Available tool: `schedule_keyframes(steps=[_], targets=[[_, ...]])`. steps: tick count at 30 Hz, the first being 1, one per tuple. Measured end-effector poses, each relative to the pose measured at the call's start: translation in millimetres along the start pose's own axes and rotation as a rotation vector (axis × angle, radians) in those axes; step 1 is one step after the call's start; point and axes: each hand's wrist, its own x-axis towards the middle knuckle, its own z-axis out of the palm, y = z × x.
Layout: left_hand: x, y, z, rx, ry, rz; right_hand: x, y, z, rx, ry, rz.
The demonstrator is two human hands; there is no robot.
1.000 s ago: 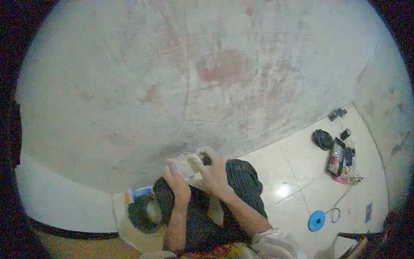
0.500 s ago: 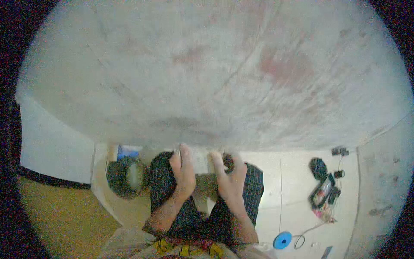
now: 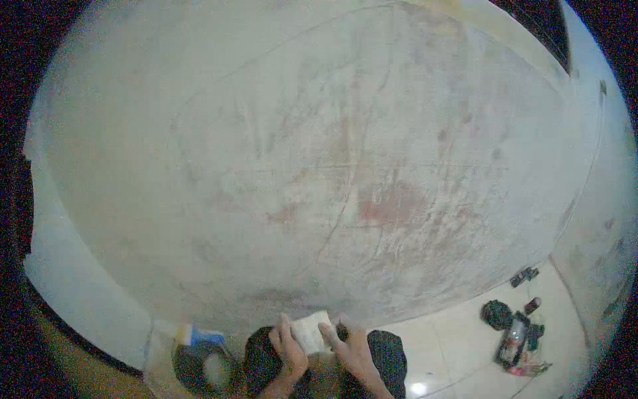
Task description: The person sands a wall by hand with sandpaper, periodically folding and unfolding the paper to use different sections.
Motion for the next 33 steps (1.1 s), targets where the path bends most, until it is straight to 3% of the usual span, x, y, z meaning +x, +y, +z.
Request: schedule_keyframes(steps=[1,3,6,7,8,10,12,14,16,18,20,23,25,27,28,30,31,32,33], targets=[[-5,9,-4,-0.012,0.022,-0.026,-4,-5,2,0.164,-0.029,0.057],[-10,37,1,0.341,-0.329,0.124,0,5,7,0.162,-0.019,0.014],[-5,49,15,0.164,-0.270,0.108,3,-5,14,0.215,-0.049,-0.029],[-3,46,14,0.264,-0.189,0.346,-2,-15,9,-0.024,-0.083,-0.190],[1,48,9,0.250,-0.175,0.373,-9,-27,6,-0.253,-0.108,-0.352],[8,61,1,0.007,-0.510,0.333,-14,-46,2,-0.261,-0.170,-0.494],[-4,97,9,0.072,-0.476,0.380,-25,-53,-3,-0.177,-0.098,-0.597],[9,106,14,0.374,-0.389,0.677,-19,-68,-8,-0.239,-0.107,-0.504],[20,108,13,0.346,-0.446,0.587,-9,-88,-9,-0.355,-0.142,-0.305],[14,136,27,0.375,-0.415,0.936,-10,-104,-17,-0.293,-0.092,-0.387],[6,162,47,0.432,-0.401,1.055,-4,-114,-23,-0.237,-0.001,-0.454],[48,140,83,0.522,-0.463,0.916,32,-120,-27,-0.317,0.153,-0.430],[65,131,101,0.559,-0.607,0.867,33,-124,-38,-0.411,0.273,-0.459],[59,129,102,0.669,-0.640,0.855,6,-140,-53,-0.134,0.472,-0.715],[55,122,97,0.784,-0.637,0.811,15,-118,-46,-0.131,0.485,-0.713],[65,91,90,0.662,-0.652,0.851,39,-60,-22,0.451,0.696,-0.970],[66,86,86,0.724,-0.704,0.915,33,-78,-24,-0.098,0.695,-0.842],[74,82,79,0.776,-0.748,0.980,38,-74,-13,-0.119,0.674,-0.848],[78,73,79,0.767,-0.729,0.961,47,-65,-11,0.084,0.532,-0.710]])
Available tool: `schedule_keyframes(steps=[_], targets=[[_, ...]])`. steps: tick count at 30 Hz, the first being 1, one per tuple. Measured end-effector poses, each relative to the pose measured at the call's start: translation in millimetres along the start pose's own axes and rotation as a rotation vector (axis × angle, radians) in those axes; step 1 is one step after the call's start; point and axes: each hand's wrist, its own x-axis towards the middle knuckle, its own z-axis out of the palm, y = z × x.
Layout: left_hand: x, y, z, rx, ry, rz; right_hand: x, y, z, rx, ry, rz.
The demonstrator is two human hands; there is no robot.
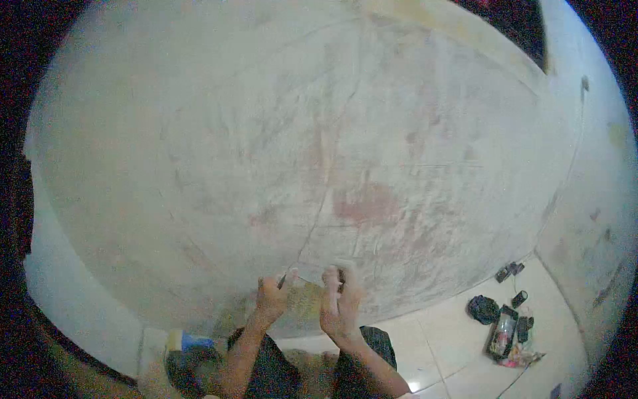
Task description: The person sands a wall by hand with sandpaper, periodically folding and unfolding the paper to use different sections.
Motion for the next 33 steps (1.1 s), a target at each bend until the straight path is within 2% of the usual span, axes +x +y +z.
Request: schedule_keyframes(steps=[2,5,7,9,10,11,12,13,14,15,17,18,20,23,25,26,27,29,30,31,33], targets=[[-5,19,-14,0.116,-0.101,-0.005,-10,31,3,0.268,-0.165,0.384],[0,29,-24,0.107,-0.233,-0.009,-32,48,3,0.208,-0.125,0.472],[-4,30,-23,0.092,-0.231,-0.049,-38,39,2,0.247,-0.200,0.452],[-8,24,-19,0.106,-0.243,-0.038,-38,23,-2,0.128,-0.186,0.258],[-18,12,-12,0.173,-0.194,0.080,-36,17,-12,-0.141,-0.223,-0.126],[-19,11,-11,0.238,-0.142,0.201,-36,11,-22,-0.138,-0.210,-0.130],[-18,11,-12,0.238,-0.142,0.209,-39,5,-31,0.082,-0.299,-0.127],[-13,20,-18,0.212,-0.177,0.119,-45,1,-37,0.298,-0.394,-0.120],[-13,25,-19,0.180,-0.206,0.026,-58,11,-34,0.071,-0.274,-0.317],[-11,31,-21,0.172,-0.197,0.018,-57,19,-30,0.067,-0.288,-0.320],[-8,32,-24,0.128,-0.224,0.011,-34,15,0,-0.107,-0.247,0.265],[-10,30,-23,0.123,-0.209,0.000,-35,38,0,-0.042,-0.318,0.431],[-11,22,-23,0.183,-0.192,0.149,-33,39,0,0.018,-0.327,0.478],[-15,33,-35,0.261,-0.210,0.174,-36,27,1,0.141,-0.305,0.537],[-27,11,-18,0.344,-0.255,0.166,-45,31,-6,0.124,-0.256,0.314],[-25,7,-17,0.423,-0.291,0.168,-41,11,-5,0.192,-0.203,0.114],[-23,4,-17,0.428,-0.301,0.180,-36,-3,-6,0.196,-0.187,0.116],[-16,11,-23,0.245,-0.416,-0.066,-30,-18,-11,0.283,-0.252,-0.368],[-14,15,-26,0.249,-0.436,-0.045,-32,-18,-18,0.192,-0.312,-0.421],[-11,21,-28,0.265,-0.414,-0.053,-34,-18,-18,0.183,-0.284,-0.421],[-7,26,-29,0.283,-0.393,-0.039,-34,-15,-16,-0.116,-0.316,-0.505]])
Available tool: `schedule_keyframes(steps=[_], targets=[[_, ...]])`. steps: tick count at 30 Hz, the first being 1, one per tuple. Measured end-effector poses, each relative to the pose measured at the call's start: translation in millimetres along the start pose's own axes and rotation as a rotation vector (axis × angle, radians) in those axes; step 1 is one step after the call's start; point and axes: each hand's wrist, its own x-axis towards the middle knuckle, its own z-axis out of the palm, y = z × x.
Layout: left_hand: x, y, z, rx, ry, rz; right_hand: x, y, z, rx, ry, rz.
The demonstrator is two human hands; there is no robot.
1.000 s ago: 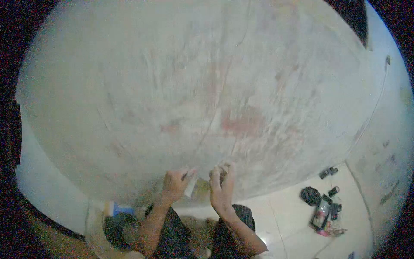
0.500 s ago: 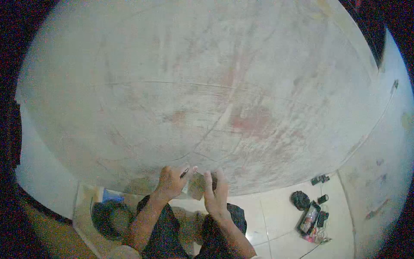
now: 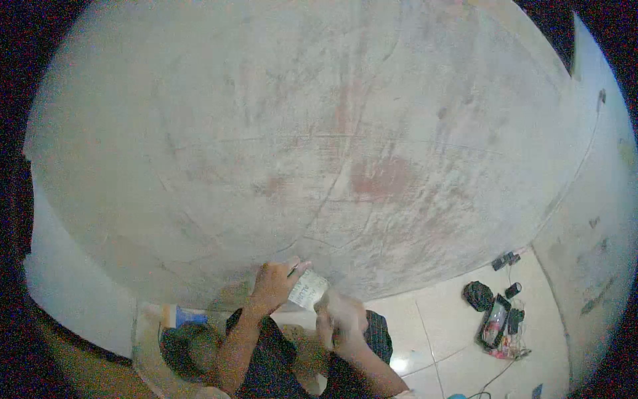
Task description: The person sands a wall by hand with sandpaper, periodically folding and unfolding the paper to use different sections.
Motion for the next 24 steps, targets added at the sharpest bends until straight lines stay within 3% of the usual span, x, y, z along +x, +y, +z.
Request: schedule_keyframes(steps=[1,2,4,6,9,12,14,17,20,21,22,24], targets=[[-2,-1,1,0.035,0.012,0.065,-8,7,12,-0.370,0.037,-0.074],[-6,-1,3,0.070,0.028,0.123,-13,5,16,-0.371,0.038,-0.078],[-2,-10,9,0.032,0.040,0.087,-14,5,28,0.376,0.279,0.616],[-6,-11,15,-0.032,0.058,0.022,-8,10,29,0.418,0.251,0.665],[-7,-4,-6,-0.139,0.077,-0.072,-19,28,37,0.486,0.139,0.895],[-10,-7,-9,-0.076,0.052,-0.109,-14,14,36,0.541,0.172,0.876],[-12,-9,-3,-0.015,0.103,-0.024,-6,0,27,0.597,0.225,0.821],[-8,-17,5,0.029,0.049,-0.022,-17,-4,21,0.372,0.253,0.404],[-7,-12,-1,-0.050,0.092,0.028,-41,15,31,0.273,0.241,0.374],[-6,-10,0,-0.049,0.079,0.041,-35,19,38,0.466,0.267,0.732],[-4,-12,4,-0.069,0.102,0.031,-29,27,38,0.459,0.274,0.739],[-3,-11,7,-0.094,0.127,0.016,-24,42,39,0.552,0.100,1.279]])
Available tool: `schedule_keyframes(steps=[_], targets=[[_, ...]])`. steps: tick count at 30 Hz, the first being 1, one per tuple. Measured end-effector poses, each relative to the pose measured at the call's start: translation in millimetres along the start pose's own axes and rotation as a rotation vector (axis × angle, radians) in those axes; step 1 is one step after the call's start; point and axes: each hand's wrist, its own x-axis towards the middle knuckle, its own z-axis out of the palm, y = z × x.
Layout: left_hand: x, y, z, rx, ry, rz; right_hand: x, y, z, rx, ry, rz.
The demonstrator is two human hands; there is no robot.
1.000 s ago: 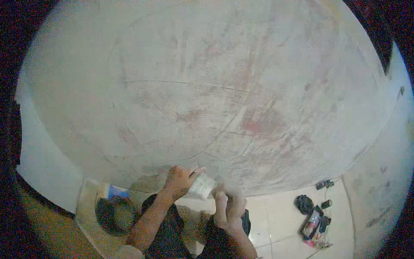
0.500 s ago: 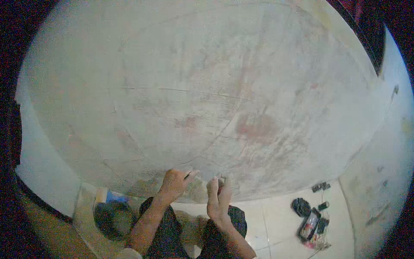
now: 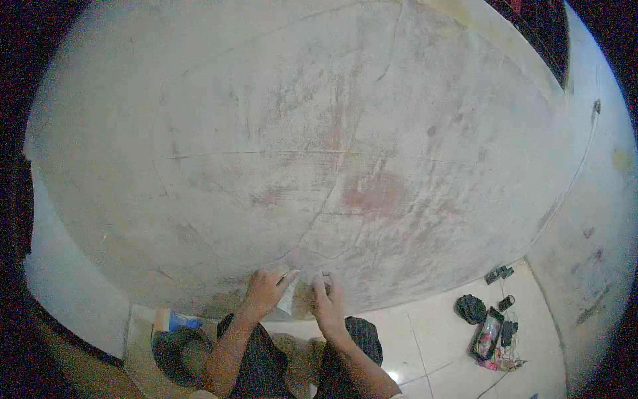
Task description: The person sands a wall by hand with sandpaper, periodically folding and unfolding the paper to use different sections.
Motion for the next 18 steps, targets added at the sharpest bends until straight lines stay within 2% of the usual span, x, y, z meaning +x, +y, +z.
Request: schedule_keyframes(steps=[2,4,6,8,9,10,11,12,13,14,16,17,18], targets=[[1,6,-5,0.003,-0.019,0.017,-1,1,-5,0.031,-0.023,-0.058],[-2,12,-11,0.014,0.001,-0.003,-11,-6,-2,0.057,0.013,-0.370],[-4,9,-15,0.052,-0.022,0.006,-32,-25,7,0.114,0.044,-0.354],[-3,-2,-6,-0.029,0.079,0.054,-38,-33,7,-0.082,0.032,-0.776],[-6,-3,-6,-0.019,0.050,0.070,-47,-45,3,-0.444,0.085,-1.071],[-6,4,-12,0.001,-0.009,0.001,-51,-41,-7,-0.432,0.115,-1.060],[-6,9,-17,0.022,-0.056,-0.070,-55,-35,-20,-0.584,-0.003,-1.056],[-4,10,-20,0.027,-0.068,-0.062,-57,-33,-25,-0.739,-0.133,-1.040],[-3,9,-21,0.032,-0.112,-0.096,-53,-27,-12,-0.293,-0.096,-1.102],[-5,10,-21,0.029,-0.154,-0.137,-52,-28,-4,-0.304,-0.100,-1.097],[-6,15,-19,0.016,-0.129,-0.090,-47,-35,5,-0.404,0.003,-0.649],[-5,14,-21,0.020,-0.108,-0.039,-45,-17,8,-0.133,0.023,-0.592],[-3,11,-20,0.015,-0.096,-0.053,-32,-6,7,-0.141,0.005,-0.592]])
